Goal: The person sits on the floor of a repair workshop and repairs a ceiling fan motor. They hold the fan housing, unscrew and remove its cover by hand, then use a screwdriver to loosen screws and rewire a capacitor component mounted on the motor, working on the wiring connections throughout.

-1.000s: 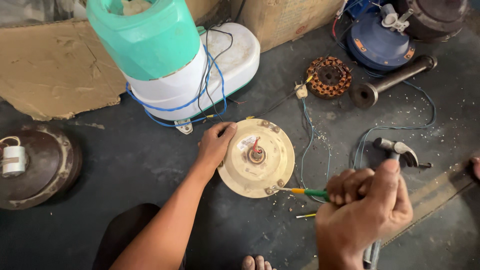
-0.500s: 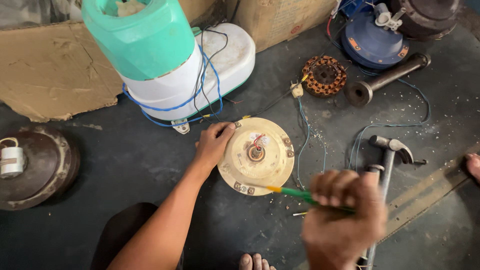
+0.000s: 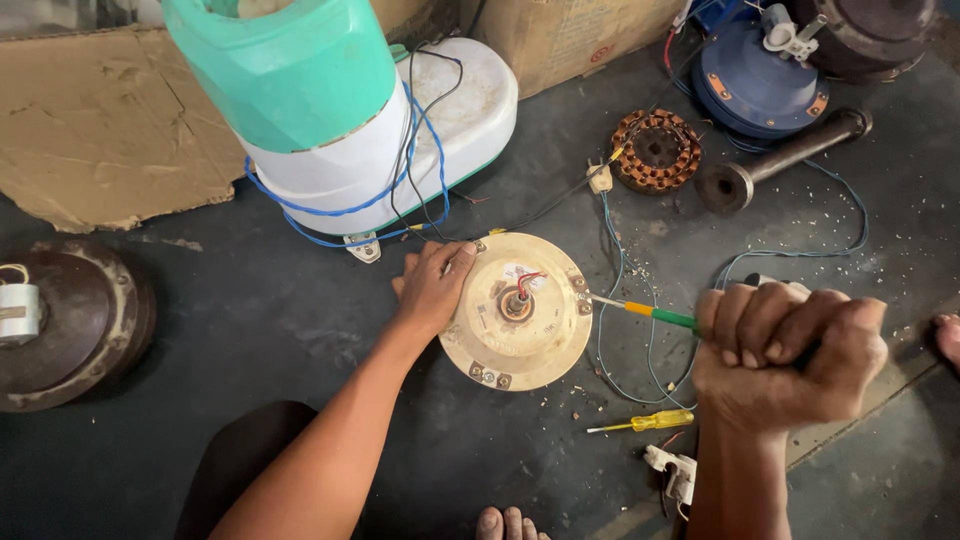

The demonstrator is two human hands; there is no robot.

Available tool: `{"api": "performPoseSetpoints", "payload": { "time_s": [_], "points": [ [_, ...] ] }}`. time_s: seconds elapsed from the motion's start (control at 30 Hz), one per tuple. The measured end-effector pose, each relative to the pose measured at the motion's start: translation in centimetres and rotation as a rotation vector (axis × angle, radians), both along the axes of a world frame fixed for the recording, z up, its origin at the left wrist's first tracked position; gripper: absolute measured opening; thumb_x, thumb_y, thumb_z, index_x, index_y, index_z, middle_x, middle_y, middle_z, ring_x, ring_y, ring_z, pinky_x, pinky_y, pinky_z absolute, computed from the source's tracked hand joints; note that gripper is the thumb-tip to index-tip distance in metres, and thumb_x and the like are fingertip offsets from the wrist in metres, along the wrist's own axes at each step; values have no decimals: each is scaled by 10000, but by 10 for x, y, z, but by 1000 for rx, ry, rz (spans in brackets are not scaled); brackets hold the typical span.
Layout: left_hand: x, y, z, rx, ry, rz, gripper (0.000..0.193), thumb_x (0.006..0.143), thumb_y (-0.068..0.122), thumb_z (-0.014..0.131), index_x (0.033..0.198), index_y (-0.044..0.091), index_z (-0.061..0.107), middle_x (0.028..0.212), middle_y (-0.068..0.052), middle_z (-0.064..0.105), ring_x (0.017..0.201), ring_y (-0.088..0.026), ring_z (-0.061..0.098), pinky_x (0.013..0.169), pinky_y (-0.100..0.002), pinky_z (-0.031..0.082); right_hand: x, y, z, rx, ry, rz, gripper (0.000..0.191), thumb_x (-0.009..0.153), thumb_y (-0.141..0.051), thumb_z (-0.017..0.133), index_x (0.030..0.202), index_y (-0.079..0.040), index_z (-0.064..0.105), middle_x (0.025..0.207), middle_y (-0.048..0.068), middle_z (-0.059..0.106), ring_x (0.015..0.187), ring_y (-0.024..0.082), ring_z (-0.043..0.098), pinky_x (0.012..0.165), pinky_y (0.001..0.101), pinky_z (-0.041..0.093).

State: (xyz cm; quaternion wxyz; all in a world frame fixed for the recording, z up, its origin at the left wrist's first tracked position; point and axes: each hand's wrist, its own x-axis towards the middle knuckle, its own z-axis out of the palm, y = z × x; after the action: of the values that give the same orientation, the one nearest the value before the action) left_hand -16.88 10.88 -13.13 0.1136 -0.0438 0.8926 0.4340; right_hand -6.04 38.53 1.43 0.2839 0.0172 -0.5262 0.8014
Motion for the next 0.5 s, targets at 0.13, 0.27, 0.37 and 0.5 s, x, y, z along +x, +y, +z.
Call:
{"api": "performPoseSetpoints", "payload": {
  "time_s": [0.13,0.27,0.37,0.5],
  "points": [
    [0,1,1,8,8,-8,542,957,627,441,1215,254,738,1238,37,637,1237,-263,478,1011,-536,245,-5,7,-10,-72,42,100,589,1110,-405,457,631,-94,313,472,22,271,388,113,212,437,302,197],
    [0,0,2,-3,12,-8,547,958,636,440,1217,257,738,1234,33,641,1232,-257,487,1012,-533,252,-14,10,-4,66,97,231,545,1070,-297,488,597,-95,310,461,25,286,380,97,229,417,292,202],
    [0,0,3,-4,13,-13,551,958,638,442,1222,259,741,1228,29,640,1234,-262,480,1003,-539,251,-32,15,12,94,93,470,519,1028,-217,528,571,-72,330,451,41,322,396,100,249,449,309,195],
    [1,2,3,-4,17,-10,549,952,638,453,1212,257,751,1220,32,642,1235,-262,475,994,-541,244,-69,21,29,123,79,851,489,987,-185,555,555,-64,362,465,61,366,429,123,266,469,346,194]
  ]
}}
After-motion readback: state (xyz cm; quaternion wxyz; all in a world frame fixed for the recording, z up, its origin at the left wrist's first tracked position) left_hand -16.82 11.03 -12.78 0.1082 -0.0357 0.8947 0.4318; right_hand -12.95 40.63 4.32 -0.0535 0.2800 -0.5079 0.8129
